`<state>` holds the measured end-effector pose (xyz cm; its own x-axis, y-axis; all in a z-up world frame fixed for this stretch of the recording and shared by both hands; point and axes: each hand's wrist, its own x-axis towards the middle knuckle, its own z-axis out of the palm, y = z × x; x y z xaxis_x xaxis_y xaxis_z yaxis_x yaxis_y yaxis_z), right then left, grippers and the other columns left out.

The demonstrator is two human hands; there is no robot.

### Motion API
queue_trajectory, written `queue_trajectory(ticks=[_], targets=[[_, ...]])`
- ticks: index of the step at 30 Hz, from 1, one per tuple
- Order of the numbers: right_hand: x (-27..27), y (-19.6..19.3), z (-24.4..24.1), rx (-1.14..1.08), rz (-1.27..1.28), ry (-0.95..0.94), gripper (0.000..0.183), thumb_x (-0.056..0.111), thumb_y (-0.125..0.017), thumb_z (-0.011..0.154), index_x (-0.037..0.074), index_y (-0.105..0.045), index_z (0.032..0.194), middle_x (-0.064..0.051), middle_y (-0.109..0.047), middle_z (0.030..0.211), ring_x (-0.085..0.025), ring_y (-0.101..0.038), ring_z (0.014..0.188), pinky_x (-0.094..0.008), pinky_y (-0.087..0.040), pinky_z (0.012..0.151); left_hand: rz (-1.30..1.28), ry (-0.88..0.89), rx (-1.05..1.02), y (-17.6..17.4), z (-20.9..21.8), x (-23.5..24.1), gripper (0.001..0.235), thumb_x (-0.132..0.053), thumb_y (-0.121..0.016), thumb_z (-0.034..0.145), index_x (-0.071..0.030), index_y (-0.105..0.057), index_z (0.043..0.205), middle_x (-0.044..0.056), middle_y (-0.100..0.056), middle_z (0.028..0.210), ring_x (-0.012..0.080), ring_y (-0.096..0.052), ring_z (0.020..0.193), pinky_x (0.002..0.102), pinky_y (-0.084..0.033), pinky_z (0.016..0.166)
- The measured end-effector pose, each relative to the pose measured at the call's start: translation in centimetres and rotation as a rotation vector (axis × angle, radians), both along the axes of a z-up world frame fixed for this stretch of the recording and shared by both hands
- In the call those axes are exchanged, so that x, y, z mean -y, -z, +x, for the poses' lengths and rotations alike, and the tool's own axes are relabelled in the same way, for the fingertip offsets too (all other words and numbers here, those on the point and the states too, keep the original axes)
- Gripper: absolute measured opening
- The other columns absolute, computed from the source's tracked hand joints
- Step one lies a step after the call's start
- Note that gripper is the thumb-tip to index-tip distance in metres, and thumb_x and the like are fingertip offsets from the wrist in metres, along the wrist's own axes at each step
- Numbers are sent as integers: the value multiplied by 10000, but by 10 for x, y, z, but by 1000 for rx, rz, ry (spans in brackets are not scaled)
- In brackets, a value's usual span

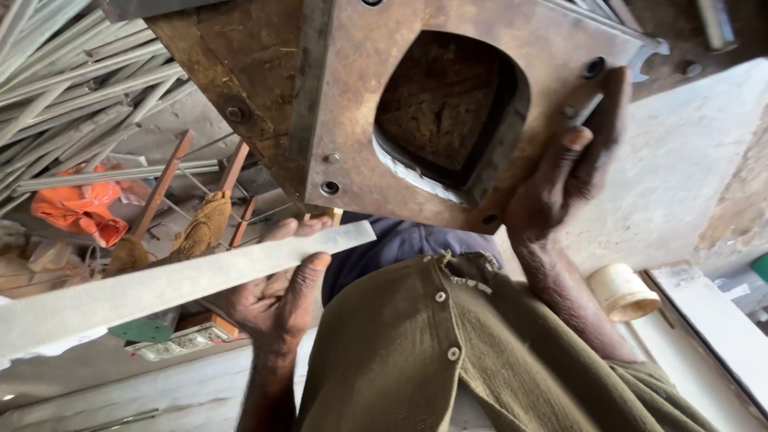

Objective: Measuring, filing, and hammering a metal block on a workshop workbench.

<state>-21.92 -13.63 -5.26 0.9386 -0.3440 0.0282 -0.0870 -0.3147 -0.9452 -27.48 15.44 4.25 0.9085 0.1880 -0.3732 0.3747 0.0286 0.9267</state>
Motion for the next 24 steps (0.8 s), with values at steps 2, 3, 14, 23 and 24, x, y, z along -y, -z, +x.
queue_trajectory(ticks=[2,3,14,23,24], targets=[[-2,-3,0,-31,-8,33,454,329,-390,1265,107,-343,1658,-76,-308,1684,-188,-266,1585,-365,-191,1358,37,12,22,2,0,0,450,93,-688,983,86,-533,1405,266,-707,1254,308,-723,1199,428,-608,1112],[-2,-4,0,-39,-26,38,465,336,-389,1258,105,-344,1659,-78,-315,1685,-188,-269,1582,-363,-194,1357,34,15,30,4,-2,0,456,97,-697,979,83,-546,1409,269,-705,1255,300,-719,1174,422,-605,1095],[1,-19,0,-191,-201,62,541,407,-348,1230,68,-301,1650,-76,-319,1725,-176,-263,1577,-331,-192,1354,-36,29,-49,8,-2,-7,449,98,-705,976,92,-548,1397,246,-706,1246,313,-732,1186,428,-625,1054],[9,-8,-3,-150,-233,42,583,412,-327,1202,102,-319,1696,-36,-342,1721,-124,-290,1564,-308,-220,1357,-18,9,-10,12,-5,-13,452,83,-738,962,77,-567,1380,243,-728,1227,311,-736,1131,448,-634,1057],[9,-5,-5,-139,-210,60,559,404,-332,1214,93,-320,1679,-37,-337,1701,-124,-280,1567,-302,-209,1360,-24,-11,-33,11,-4,-12,461,90,-733,959,84,-564,1388,251,-722,1229,316,-736,1131,452,-625,1058]])
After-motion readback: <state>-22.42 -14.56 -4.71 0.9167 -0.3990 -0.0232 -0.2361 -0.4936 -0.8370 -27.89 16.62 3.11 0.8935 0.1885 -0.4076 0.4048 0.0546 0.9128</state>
